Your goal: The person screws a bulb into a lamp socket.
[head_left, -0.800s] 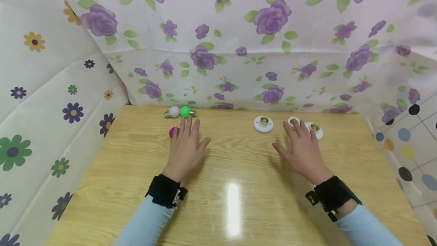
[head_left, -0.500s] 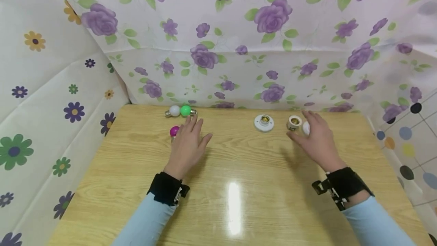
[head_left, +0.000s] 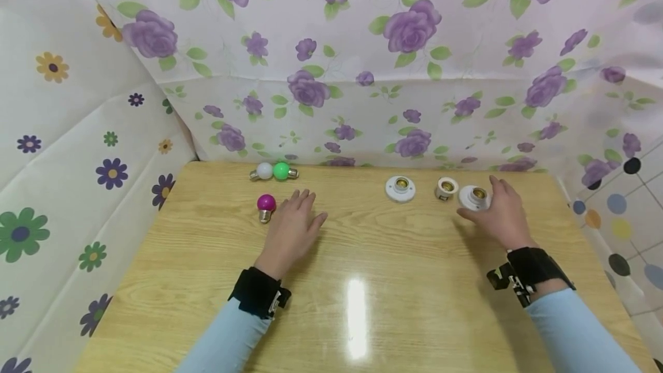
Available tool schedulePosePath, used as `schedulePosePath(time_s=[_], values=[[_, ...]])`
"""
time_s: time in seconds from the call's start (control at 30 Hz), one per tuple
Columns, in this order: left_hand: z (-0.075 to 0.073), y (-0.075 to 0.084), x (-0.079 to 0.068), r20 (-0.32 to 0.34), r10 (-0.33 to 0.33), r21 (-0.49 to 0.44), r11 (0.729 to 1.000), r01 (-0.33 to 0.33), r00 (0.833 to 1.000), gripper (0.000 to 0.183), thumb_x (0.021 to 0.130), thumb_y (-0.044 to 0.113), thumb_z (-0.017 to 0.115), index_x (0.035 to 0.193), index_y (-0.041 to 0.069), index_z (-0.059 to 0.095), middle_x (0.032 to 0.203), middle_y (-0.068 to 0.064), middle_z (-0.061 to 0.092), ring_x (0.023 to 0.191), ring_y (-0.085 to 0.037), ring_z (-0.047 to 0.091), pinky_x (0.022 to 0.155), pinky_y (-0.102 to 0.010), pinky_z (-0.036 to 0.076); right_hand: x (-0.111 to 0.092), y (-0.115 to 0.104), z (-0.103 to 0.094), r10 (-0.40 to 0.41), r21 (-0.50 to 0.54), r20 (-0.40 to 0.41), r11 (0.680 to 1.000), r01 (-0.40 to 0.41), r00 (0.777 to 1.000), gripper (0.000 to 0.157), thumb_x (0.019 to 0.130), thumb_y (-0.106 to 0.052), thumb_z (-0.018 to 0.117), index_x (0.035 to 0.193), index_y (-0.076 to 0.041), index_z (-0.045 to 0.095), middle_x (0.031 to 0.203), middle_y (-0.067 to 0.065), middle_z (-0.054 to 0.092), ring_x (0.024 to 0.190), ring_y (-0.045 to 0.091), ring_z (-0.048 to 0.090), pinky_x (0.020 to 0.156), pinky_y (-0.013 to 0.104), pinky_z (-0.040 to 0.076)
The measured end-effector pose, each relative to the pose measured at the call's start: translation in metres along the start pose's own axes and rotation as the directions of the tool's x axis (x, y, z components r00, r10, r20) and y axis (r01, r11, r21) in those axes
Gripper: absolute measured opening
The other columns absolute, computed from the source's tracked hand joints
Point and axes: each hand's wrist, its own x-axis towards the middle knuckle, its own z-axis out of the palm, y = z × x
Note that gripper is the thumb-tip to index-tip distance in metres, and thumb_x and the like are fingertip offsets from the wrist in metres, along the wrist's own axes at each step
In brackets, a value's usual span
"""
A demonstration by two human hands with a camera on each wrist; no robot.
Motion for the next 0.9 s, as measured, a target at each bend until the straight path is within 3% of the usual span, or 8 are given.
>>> schedulePosePath(time_s=[0.23, 0.47, 0.9], values=[[0.004, -0.001, -0.002, 0.008, -0.008, 0.034, 0.999, 0.008, 1.0, 0.057, 0.098, 0.048, 0.038, 0.134, 0.005, 0.047, 0.139, -0.016, 0.041, 0.131, -0.03, 0.031, 0.106, -0.045, 0.024, 0.005, 0.015, 0.008, 0.049, -0.015, 0.043, 0.999, -0.049, 0.998, 0.118, 0.07, -0.059, 0.072, 0.144, 0.008, 0.011, 0.14, 0.039, 0.017, 0.123, 0.055, 0.021, 0.095, 0.066, 0.027], [0.004, -0.002, -0.002, 0.001, -0.009, 0.019, 1.0, 0.009, 1.0, 0.055, 0.098, 0.048, 0.039, 0.132, 0.006, 0.05, 0.137, -0.016, 0.043, 0.13, -0.03, 0.033, 0.106, -0.046, 0.026, 0.016, 0.027, 0.015, 0.163, -0.084, 0.103, 0.984, -0.155, 0.981, 0.129, 0.064, -0.075, 0.064, 0.144, 0.008, 0.007, 0.134, 0.043, 0.018, 0.117, 0.061, 0.019, 0.09, 0.069, 0.029], [0.002, -0.004, -0.005, 0.012, -0.022, -0.007, 1.0, 0.022, 1.0, 0.055, 0.097, 0.048, 0.041, 0.131, 0.005, 0.05, 0.138, -0.018, 0.041, 0.129, -0.031, 0.033, 0.107, -0.044, 0.024, 0.022, 0.028, 0.024, 0.163, -0.117, 0.171, 0.983, -0.144, 0.972, 0.121, 0.071, -0.072, 0.062, 0.139, 0.015, 0.015, 0.126, 0.045, 0.023, 0.11, 0.061, 0.023, 0.086, 0.066, 0.034]])
